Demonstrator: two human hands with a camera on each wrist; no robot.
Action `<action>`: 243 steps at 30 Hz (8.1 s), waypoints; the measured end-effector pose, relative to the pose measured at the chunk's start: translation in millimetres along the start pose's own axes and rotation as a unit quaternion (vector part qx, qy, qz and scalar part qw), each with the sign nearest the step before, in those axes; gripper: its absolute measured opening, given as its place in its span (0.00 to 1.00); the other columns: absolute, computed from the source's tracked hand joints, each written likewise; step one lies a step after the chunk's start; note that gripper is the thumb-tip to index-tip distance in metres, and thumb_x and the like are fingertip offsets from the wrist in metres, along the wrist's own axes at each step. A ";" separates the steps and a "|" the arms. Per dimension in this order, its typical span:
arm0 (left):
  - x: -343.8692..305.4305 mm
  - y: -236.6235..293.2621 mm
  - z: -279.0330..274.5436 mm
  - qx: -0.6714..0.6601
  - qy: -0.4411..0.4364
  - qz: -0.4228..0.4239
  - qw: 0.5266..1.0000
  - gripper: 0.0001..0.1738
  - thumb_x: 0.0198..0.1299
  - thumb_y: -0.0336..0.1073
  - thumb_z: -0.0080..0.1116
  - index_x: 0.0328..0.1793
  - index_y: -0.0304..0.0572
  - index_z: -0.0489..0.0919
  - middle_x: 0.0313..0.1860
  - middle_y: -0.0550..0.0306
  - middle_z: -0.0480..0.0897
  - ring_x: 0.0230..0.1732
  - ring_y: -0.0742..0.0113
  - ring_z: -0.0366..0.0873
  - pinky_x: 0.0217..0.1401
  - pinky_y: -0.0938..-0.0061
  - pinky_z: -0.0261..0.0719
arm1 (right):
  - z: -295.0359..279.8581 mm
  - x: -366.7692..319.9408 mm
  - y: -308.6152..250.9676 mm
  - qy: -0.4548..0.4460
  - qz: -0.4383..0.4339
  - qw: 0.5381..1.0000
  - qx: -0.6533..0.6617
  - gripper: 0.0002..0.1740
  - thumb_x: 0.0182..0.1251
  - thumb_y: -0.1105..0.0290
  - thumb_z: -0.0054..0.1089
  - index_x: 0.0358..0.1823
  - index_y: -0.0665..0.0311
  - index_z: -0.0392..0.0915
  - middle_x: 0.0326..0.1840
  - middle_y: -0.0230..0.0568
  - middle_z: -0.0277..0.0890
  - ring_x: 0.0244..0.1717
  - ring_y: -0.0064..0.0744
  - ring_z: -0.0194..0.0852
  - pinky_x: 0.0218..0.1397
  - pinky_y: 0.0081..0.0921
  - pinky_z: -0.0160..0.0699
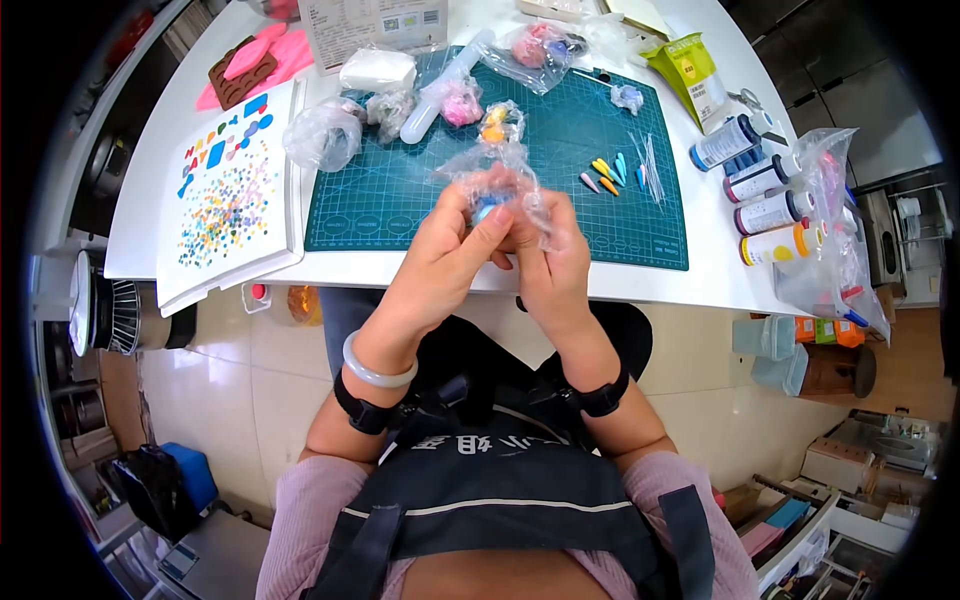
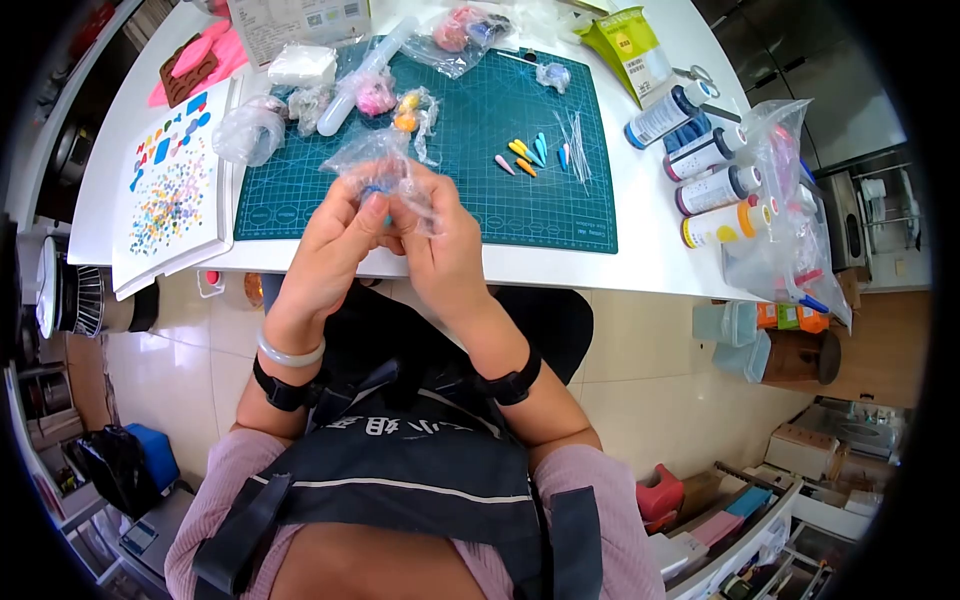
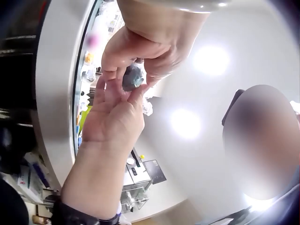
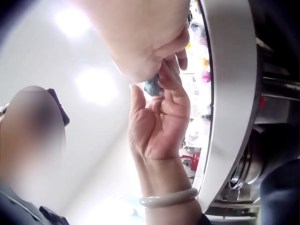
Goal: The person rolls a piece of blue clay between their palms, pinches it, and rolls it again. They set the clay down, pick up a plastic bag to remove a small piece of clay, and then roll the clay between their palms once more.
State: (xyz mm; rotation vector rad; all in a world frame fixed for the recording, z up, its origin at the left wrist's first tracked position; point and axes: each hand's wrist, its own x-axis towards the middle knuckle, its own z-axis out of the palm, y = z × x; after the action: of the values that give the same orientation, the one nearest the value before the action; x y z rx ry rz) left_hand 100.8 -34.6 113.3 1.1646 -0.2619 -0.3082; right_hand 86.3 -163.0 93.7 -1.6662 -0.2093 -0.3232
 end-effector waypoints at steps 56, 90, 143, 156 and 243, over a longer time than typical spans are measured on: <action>-11.5 -0.8 -88.5 0.325 0.175 0.195 0.909 0.05 0.58 0.28 0.57 0.39 0.34 0.77 0.21 0.60 0.73 0.19 0.77 0.67 0.23 0.82 0.65 | 16.2 229.7 1.2 -0.101 -0.053 0.773 -0.624 0.14 0.55 0.60 0.56 0.37 0.60 0.82 0.37 0.48 0.80 0.41 0.45 0.79 0.44 0.37 0.77; 2.8 -23.3 -32.4 0.276 0.101 0.152 0.944 0.18 0.59 0.24 0.54 0.56 0.32 0.72 0.49 0.56 0.72 0.42 0.74 0.75 0.38 0.84 0.75 | 14.7 19.7 1.5 -0.035 0.065 0.994 0.077 0.09 0.61 0.76 0.57 0.42 0.67 0.79 0.47 0.36 0.71 0.32 0.19 0.75 0.30 0.13 0.74; 15.0 -23.4 -54.2 -0.064 0.082 0.093 0.990 0.19 0.65 0.29 0.49 0.61 0.28 0.67 0.53 0.46 0.76 0.53 0.67 0.74 0.55 0.74 0.73 | 8.5 30.3 8.8 0.016 0.106 0.994 0.013 0.12 0.55 0.67 0.68 0.29 0.70 0.81 0.20 0.32 0.76 0.20 0.13 0.63 0.22 0.15 0.62; 16.0 -23.7 -47.7 0.061 0.048 0.075 0.994 0.18 0.62 0.28 0.51 0.58 0.31 0.70 0.46 0.53 0.78 0.44 0.73 0.76 0.47 0.81 0.74 | 10.3 33.4 8.8 -0.044 0.131 0.970 0.201 0.12 0.55 0.79 0.57 0.42 0.72 0.79 0.25 0.26 0.73 0.23 0.09 0.61 0.26 0.10 0.60; -50.1 -16.8 -9.6 0.079 -0.032 0.001 0.996 0.16 0.68 0.39 0.44 0.33 0.35 0.75 0.21 0.63 0.73 0.22 0.79 0.66 0.24 0.84 0.62 | -1.9 -49.0 -11.5 -0.049 -0.002 0.997 0.055 0.11 0.63 0.75 0.55 0.45 0.68 0.79 0.38 0.36 0.69 0.39 0.24 0.70 0.43 0.18 0.69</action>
State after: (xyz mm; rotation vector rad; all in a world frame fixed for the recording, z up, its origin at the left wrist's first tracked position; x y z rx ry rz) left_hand 56.0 -13.9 92.0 1.3125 -0.3479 -0.3285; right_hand 36.3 -161.0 88.4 -1.5736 -0.2990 -0.2300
